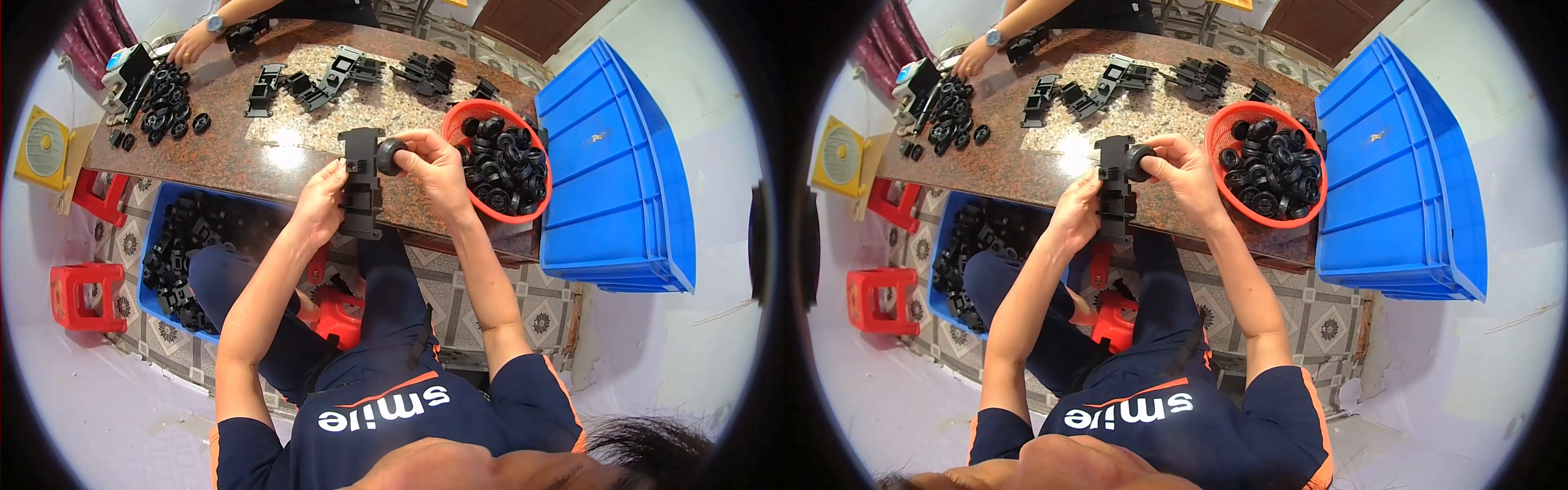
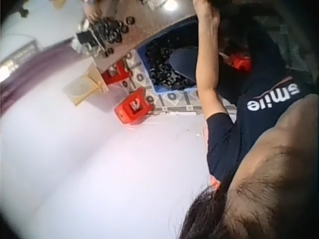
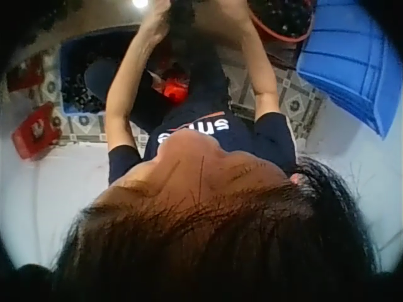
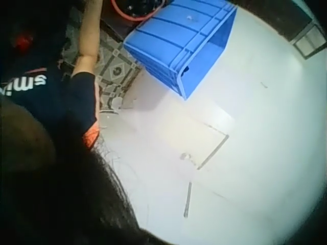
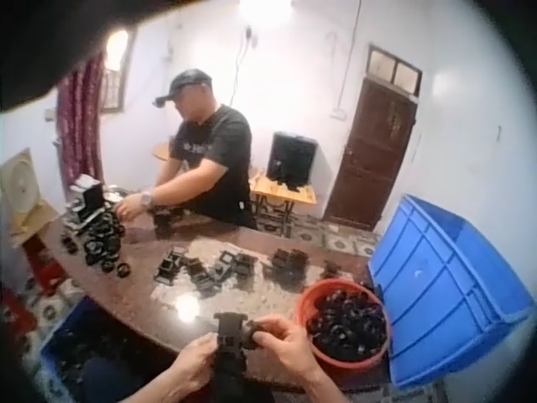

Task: The person assembles small plastic gears, plastic housings, and toy wheels by hand from bins at a workspace.

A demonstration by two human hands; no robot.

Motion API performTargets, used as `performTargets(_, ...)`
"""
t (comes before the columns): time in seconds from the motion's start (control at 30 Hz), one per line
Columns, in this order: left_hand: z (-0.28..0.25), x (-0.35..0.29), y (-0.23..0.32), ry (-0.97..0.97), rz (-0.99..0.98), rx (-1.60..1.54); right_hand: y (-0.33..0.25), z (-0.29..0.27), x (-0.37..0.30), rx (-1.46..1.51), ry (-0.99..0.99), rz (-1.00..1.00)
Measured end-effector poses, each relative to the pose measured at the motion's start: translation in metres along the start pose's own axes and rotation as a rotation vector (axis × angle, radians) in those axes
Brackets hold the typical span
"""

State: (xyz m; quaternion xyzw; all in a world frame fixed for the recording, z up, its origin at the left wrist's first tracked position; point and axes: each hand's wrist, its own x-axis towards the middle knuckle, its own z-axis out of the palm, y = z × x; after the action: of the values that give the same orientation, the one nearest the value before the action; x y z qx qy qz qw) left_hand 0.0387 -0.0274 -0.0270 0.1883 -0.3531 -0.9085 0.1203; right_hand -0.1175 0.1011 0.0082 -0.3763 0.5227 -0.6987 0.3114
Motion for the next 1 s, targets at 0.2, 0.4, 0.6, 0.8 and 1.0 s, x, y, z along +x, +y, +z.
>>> performTargets(0.2, -0.012, 0.002, 0.003, -0.067, -0.010, 0.135, 0.005, 0.007, 0.000, -0.058, -0.042, 0.086)
performTargets(0.4, 0.007, -0.004, 0.001, 0.049, 0.040, 0.121, -0.002, 0.029, -0.008, -0.031, 0.017, 0.100)
performTargets(0.6, 0.010, -0.005, -0.015, -0.058, 0.146, 0.541, 0.020, 0.019, -0.012, -0.665, 0.148, -0.211)
performTargets(0.8, 0.005, -0.007, -0.023, 0.002, 0.138, 0.445, 0.036, 0.027, -0.013, -0.117, -0.054, 0.065)
performTargets(1.0, 0.006, -0.006, -0.031, -0.026, 0.136, 0.482, 0.021, 0.010, -0.015, -0.388, -0.121, 0.119)
